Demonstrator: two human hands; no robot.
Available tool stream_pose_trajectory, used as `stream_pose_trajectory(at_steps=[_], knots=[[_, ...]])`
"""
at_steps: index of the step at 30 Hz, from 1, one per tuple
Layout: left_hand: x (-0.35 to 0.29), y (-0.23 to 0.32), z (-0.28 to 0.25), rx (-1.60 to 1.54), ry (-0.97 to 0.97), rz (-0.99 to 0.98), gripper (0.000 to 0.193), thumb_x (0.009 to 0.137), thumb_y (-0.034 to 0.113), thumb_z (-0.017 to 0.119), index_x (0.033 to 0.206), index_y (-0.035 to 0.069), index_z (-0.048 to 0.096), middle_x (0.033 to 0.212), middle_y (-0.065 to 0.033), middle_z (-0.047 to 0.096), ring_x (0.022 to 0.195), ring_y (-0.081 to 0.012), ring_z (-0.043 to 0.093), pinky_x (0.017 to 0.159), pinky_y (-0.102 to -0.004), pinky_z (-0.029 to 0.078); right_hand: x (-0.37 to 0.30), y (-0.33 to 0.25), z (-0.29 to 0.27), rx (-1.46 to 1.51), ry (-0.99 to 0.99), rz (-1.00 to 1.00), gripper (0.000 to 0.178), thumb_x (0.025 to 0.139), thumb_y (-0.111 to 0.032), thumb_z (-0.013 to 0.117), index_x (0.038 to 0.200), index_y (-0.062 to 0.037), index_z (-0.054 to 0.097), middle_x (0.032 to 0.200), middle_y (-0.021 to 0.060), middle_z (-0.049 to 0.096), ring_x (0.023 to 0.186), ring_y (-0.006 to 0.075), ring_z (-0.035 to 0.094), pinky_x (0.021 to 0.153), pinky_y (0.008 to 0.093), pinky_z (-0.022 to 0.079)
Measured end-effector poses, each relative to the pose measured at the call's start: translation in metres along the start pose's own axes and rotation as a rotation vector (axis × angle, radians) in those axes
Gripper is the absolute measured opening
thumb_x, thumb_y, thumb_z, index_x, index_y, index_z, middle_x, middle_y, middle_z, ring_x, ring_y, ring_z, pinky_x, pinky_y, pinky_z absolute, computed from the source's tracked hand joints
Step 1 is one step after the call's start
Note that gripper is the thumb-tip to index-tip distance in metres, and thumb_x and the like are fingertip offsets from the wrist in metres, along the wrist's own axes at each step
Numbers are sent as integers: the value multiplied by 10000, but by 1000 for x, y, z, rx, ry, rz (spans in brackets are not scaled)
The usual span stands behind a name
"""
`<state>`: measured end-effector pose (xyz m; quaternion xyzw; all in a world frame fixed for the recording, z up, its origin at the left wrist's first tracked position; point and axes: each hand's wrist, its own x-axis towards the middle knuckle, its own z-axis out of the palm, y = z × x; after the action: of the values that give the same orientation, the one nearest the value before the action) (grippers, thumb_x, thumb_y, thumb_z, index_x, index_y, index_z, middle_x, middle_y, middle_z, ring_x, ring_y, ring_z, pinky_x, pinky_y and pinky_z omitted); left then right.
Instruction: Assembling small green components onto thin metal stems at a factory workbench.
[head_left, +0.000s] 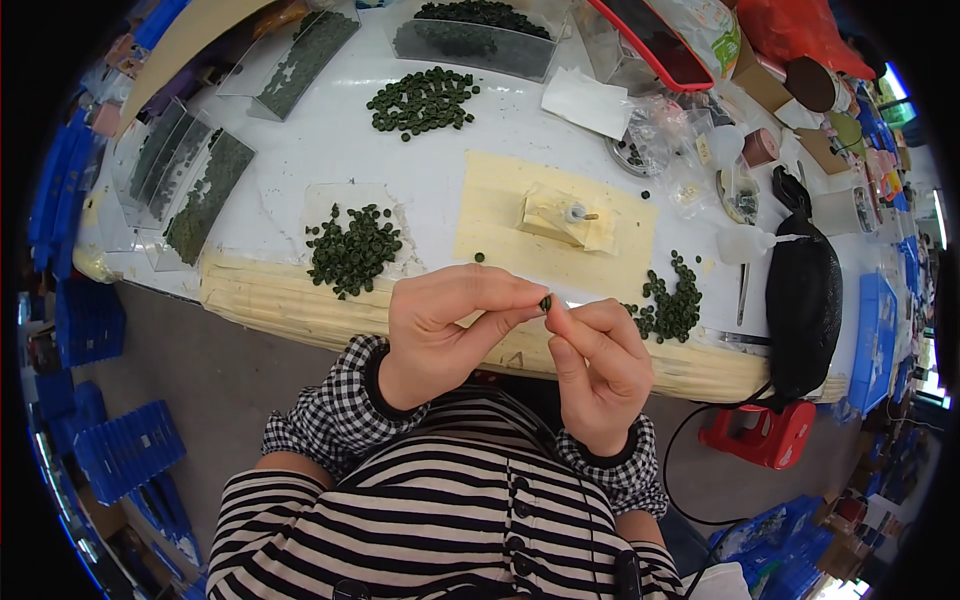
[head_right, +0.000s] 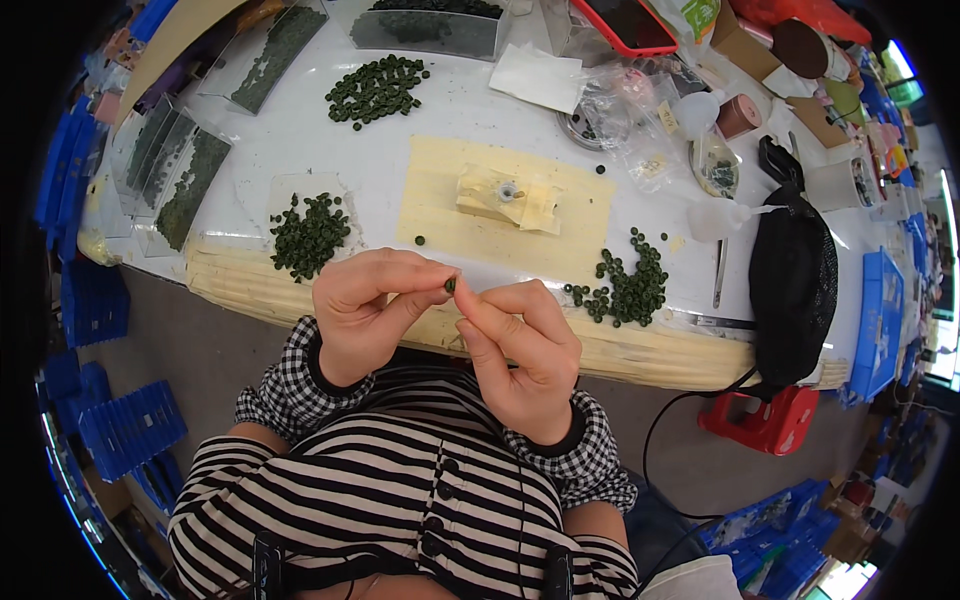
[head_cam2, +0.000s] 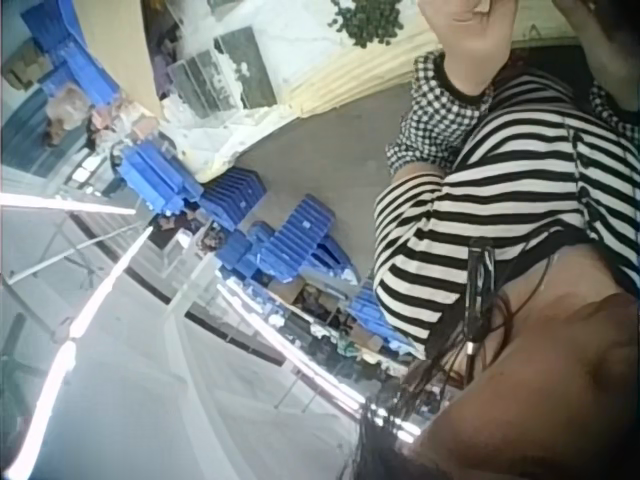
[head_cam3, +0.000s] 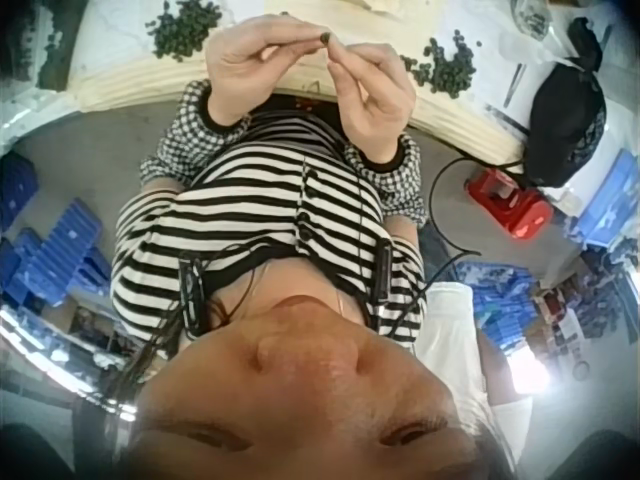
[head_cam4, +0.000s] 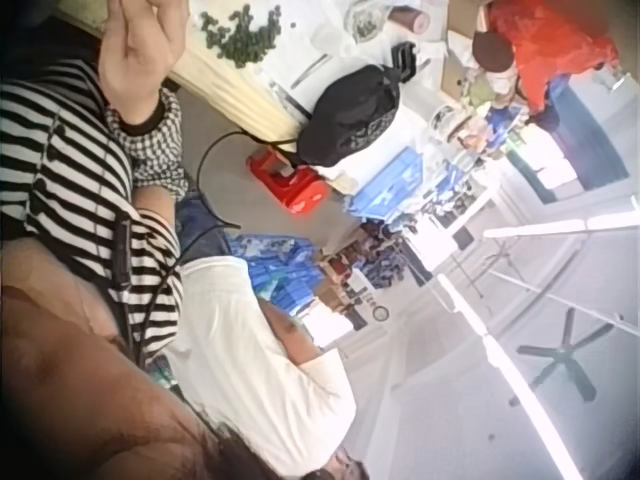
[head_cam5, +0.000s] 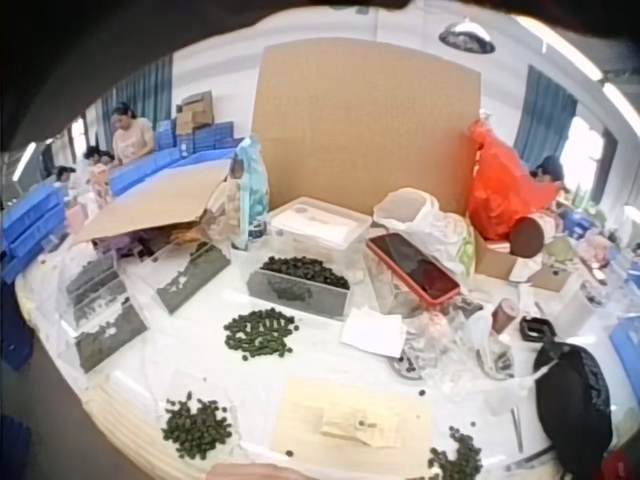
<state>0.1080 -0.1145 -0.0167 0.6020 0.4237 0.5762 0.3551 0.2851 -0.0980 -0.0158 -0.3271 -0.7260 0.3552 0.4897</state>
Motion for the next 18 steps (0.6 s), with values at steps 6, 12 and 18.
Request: stream_pose_trajectory(at_steps=[6,12,18], knots=[[-1,-1,1,-291,1,-185,161,855,-66,668,1011,-41,699,917,-122,703,837,-152,689,752,-242,565,1,-1,-2,10,-26,6,357,776,67,702,1124,-15,709,868,62,628,716,172,539,644,264,440],[0,3,-2,-419,-31,-278,156,871,-59,659,1024,-58,688,937,-125,695,835,-154,687,765,-246,571,8,3,-7,-11,-55,-91,364,760,39,726,1116,-33,716,841,44,633,715,171,547,629,276,431],[-2,3,-4,-367,-34,-294,141,868,-41,674,1006,-48,698,900,-115,696,817,-140,680,740,-236,563,11,6,-8,-73,-91,-170,351,748,18,741,1094,-37,722,844,48,635,717,184,555,638,291,435]])
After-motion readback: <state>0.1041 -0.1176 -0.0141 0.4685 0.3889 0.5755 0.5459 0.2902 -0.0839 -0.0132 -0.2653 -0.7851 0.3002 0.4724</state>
